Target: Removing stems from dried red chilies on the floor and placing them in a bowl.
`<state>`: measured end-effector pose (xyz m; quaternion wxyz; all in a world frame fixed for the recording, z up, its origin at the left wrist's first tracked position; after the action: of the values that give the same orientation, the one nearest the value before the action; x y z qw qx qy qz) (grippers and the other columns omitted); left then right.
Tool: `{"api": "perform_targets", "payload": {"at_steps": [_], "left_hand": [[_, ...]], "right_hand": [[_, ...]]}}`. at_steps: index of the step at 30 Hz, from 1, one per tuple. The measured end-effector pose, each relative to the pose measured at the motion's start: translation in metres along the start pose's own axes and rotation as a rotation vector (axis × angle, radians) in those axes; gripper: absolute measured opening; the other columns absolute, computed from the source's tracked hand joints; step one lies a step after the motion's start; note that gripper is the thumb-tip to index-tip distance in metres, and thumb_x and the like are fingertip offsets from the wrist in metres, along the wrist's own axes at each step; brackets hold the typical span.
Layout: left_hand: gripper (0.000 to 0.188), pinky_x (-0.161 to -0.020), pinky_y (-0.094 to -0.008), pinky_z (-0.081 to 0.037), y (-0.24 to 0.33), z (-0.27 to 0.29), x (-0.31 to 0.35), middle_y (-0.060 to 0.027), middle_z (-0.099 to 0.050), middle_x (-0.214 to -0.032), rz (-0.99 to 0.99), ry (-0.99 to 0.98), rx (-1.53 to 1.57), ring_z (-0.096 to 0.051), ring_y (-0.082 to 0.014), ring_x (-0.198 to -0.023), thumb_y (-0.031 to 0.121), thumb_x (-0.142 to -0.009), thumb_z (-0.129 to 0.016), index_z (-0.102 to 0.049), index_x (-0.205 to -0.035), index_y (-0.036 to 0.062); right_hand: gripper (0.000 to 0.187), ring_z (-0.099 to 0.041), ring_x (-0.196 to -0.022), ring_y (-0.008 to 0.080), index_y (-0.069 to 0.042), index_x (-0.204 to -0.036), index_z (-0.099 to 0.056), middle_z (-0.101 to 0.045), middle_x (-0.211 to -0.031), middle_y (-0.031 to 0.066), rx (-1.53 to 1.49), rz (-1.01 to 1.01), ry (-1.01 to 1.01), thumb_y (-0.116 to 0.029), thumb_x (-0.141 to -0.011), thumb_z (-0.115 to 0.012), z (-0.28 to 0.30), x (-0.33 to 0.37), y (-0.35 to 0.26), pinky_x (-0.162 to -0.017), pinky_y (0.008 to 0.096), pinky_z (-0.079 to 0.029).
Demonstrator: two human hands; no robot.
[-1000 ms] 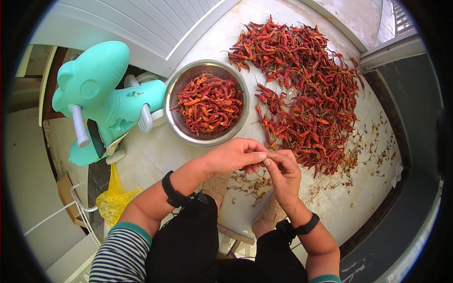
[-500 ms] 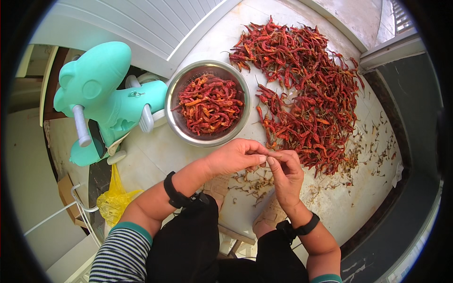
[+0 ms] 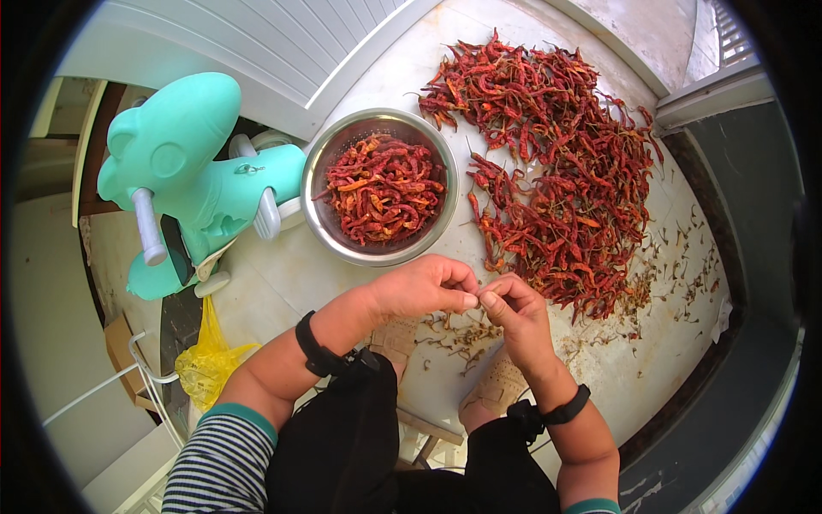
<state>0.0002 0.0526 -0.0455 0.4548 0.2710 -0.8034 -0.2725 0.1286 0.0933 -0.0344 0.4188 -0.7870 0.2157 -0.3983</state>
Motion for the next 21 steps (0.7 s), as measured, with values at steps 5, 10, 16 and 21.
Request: {"api": "perform_targets", "payload": {"at_steps": [5, 10, 16, 21], "left_hand": [[0.014, -0.076, -0.0240, -0.047, 0.001, -0.002, -0.001, 0.0028, -0.061, -0.085, -0.033, 0.004, -0.188, -0.056, -0.0056, -0.081, 0.014, -0.090, -0.068, -0.065, -0.098, 0.0021], [0.010, -0.075, -0.0322, -0.050, 0.024, -0.003, 0.009, -0.0056, -0.064, -0.083, -0.196, 0.183, -0.743, -0.062, -0.0177, -0.081, 0.011, -0.086, -0.067, -0.066, -0.092, 0.0033], [0.010, -0.076, -0.0407, -0.050, 0.063, 0.031, 0.034, -0.0122, -0.065, -0.085, -0.523, 0.648, -1.191, -0.062, -0.0318, -0.084, 0.011, -0.082, -0.067, -0.067, -0.089, 0.0041], [0.014, -0.080, -0.0409, -0.049, 0.077, 0.067, 0.054, -0.0116, -0.065, -0.087, -0.443, 0.927, -1.349, -0.061, -0.0309, -0.087, 0.007, -0.078, -0.070, -0.067, -0.091, 0.0028]], "right_hand": [[0.011, -0.042, -0.067, 0.0029, -0.007, -0.089, -0.065, -0.054, -0.076, -0.0069, -0.161, -0.191, -0.076, -0.017, -0.092, -0.068, 0.001, 0.001, 0.015, -0.061, 0.0202, -0.034], [0.013, -0.042, -0.066, 0.0024, -0.008, -0.089, -0.064, -0.054, -0.074, -0.0072, -0.222, -0.351, -0.136, -0.020, -0.092, -0.069, -0.001, 0.003, 0.034, -0.060, 0.0195, -0.034], [0.023, -0.046, -0.064, 0.0065, -0.003, -0.082, -0.065, -0.054, -0.075, -0.0023, 0.322, -0.140, -0.143, -0.023, -0.089, -0.073, -0.003, 0.003, 0.044, -0.059, 0.0237, -0.041], [0.020, -0.058, -0.068, 0.0226, -0.002, -0.084, -0.068, -0.058, -0.077, 0.0091, 0.736, -0.041, -0.171, -0.021, -0.084, -0.075, -0.004, 0.004, 0.051, -0.064, 0.0333, -0.047]]}}
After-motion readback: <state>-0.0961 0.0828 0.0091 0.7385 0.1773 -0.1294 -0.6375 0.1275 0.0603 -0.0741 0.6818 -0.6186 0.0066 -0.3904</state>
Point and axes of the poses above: each hand's wrist, its own x-axis away from the middle knuckle, its own z-axis out of the back of the hand, y = z × x, the point moved 8 cm from there along -x, towards the middle knuckle
